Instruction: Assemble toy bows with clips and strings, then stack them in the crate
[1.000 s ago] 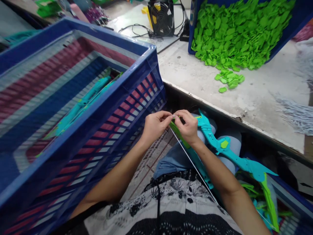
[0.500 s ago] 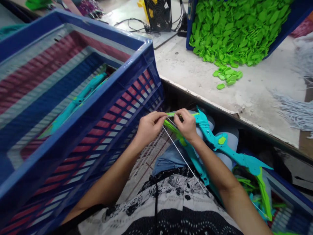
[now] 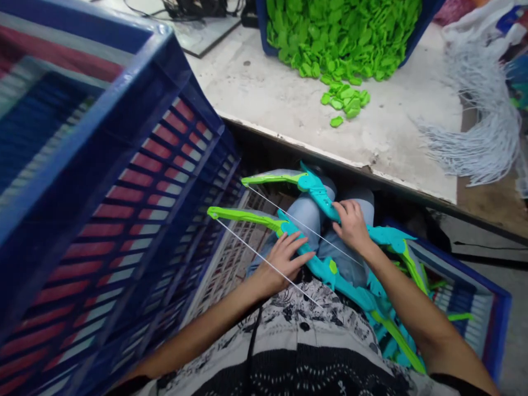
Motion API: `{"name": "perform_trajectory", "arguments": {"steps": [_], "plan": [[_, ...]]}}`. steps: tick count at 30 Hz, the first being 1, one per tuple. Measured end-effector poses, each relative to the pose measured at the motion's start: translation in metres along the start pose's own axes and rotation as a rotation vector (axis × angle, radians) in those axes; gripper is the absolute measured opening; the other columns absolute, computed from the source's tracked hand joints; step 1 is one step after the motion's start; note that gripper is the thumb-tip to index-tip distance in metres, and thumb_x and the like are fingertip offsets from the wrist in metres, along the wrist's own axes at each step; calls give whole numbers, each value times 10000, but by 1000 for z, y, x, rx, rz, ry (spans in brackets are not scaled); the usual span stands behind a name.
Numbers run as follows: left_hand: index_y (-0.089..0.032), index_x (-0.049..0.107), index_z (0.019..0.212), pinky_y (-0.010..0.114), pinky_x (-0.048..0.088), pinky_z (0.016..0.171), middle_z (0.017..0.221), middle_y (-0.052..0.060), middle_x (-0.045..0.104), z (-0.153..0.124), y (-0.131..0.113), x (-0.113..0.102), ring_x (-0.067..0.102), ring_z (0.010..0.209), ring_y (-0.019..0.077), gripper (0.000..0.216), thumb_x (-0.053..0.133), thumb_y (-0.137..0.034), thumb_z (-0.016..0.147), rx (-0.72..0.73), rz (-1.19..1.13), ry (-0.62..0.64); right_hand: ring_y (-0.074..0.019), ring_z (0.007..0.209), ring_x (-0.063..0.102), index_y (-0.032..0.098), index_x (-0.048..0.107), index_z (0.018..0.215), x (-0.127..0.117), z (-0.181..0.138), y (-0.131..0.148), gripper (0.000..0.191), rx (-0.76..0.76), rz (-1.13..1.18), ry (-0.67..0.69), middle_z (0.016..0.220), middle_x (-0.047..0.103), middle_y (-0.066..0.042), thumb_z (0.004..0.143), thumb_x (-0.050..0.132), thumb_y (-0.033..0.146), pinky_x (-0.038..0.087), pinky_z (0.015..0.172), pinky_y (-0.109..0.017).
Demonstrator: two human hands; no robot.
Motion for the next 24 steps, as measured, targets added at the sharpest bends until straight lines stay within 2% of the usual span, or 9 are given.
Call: {"name": "perform_trajectory", "arguments": {"steps": [2,5,8,10,12,14,17,20,24], "plan": [[-208,636,1147,534,378,1052,1141,122,650,25,-5,26,557,1159,272,350,487,-95,852,80,141,100,-305,1097,534,129,571,1226,-7,13,-8,462,23,164,83,1166,614,-153,767,560,173,435,968,-431],[-151,644,1076,454,479,884,908,116,651,54,-5,36,606,912,258,255,522,-188,855,111,226,234,-237,969,611,179,601,1181,-23,29,-28,433,65,442,296,1087,674,-72,752,582,235,478,891,-356],[-125,615,1136,416,489,726,896,126,620,69,-4,20,583,831,278,378,581,-311,808,105,254,303,-212,935,637,177,652,1124,-29,38,-39,434,46,702,642,1026,707,-28,736,655,371,497,846,-310],[-135,602,1164,403,478,717,959,133,609,77,-1,5,569,849,280,422,576,-343,797,72,258,293,-203,908,652,182,683,1085,-24,42,-39,473,54,827,897,999,722,-12,699,707,454,511,813,-294],[-138,596,1178,398,467,740,1029,144,597,88,6,-5,552,911,290,432,559,-340,799,43,267,289,-194,857,666,188,701,1047,-16,49,-41,513,141,878,1055,963,735,-17,649,758,506,529,765,-287],[-117,593,1188,405,458,771,1065,160,589,101,16,-9,532,964,305,440,549,-306,794,18,293,311,-192,798,676,174,699,1021,-13,60,-48,525,320,869,1007,941,742,-54,668,743,560,549,718,-299],[-91,567,1224,420,446,818,1080,171,584,123,32,-10,512,1008,314,470,539,-277,793,-57,338,337,-207,780,692,146,682,1018,-28,73,-65,482,490,769,727,973,741,-112,833,571,577,570,727,-344],[-123,541,1242,415,447,833,1165,165,564,141,40,-8,509,1063,314,488,563,-336,803,-108,356,406,-240,934,689,156,698,1036,-59,67,-73,396,319,527,496,1063,731,-105,891,516,476,540,882,-385],[-108,538,1192,427,453,854,1177,188,591,160,34,4,555,1087,337,520,672,-369,764,-85,377,639,-275,1124,629,173,686,1126,-97,32,-80,386,170,243,121,1204,682,-98,862,547,417,470,1009,-415]]}}
Point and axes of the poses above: each hand's wrist, its own z-axis towards the middle knuckle, its own x-axis out of the palm, y = z × x, the point moved 4 cm from there along z, towards the middle knuckle
